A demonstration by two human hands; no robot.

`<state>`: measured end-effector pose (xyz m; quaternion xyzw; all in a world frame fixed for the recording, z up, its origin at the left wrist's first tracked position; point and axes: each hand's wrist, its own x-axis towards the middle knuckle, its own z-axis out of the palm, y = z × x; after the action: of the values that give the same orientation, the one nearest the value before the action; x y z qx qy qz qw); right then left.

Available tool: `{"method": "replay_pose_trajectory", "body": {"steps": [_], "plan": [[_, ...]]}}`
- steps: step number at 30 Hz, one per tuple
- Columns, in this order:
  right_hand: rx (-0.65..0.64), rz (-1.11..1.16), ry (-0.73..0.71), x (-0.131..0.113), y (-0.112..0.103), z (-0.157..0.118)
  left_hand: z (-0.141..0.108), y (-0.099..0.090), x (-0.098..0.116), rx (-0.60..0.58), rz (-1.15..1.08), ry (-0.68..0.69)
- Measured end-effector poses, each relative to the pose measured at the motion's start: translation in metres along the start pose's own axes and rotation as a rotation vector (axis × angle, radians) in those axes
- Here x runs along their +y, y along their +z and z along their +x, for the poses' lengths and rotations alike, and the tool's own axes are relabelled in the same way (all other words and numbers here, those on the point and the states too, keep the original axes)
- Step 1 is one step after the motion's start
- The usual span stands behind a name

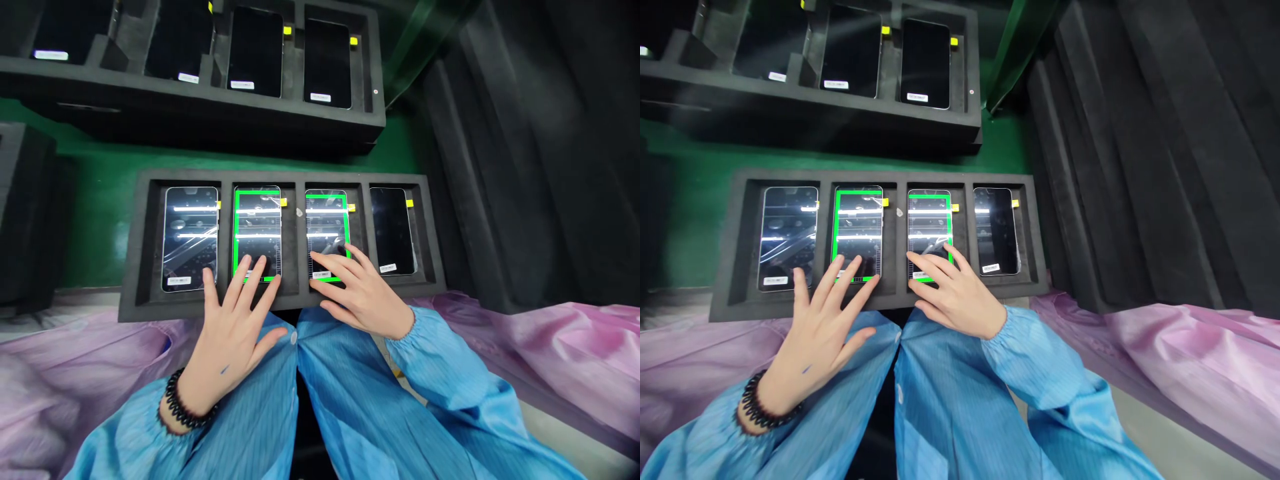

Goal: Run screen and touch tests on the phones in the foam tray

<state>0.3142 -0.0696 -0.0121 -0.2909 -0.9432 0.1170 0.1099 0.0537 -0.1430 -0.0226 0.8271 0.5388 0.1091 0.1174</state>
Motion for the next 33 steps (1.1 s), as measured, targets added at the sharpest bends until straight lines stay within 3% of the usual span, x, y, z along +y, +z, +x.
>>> {"method": "replay_pose_trajectory", "body": {"steps": [8,14,19,28,33], "plan": [[-0.013,0.005,-0.012,0.002,-0.001,0.003,-0.001,-0.007,-0.008,-0.010,-0.012,-0.034],[0.001,0.013,-0.009,0.003,-0.002,0.001,-0.012,-0.021,-0.016,0.045,-0.003,-0.083],[-0.021,0.014,-0.002,0.003,-0.003,0.003,-0.009,-0.027,-0.017,0.002,0.011,-0.109],[-0.030,-0.010,0.001,0.002,-0.005,0.005,0.008,-0.004,-0.011,-0.026,0.018,0.096],[-0.039,-0.004,0.002,0.003,-0.004,0.006,0.010,-0.005,-0.018,-0.030,-0.001,0.171]]}}
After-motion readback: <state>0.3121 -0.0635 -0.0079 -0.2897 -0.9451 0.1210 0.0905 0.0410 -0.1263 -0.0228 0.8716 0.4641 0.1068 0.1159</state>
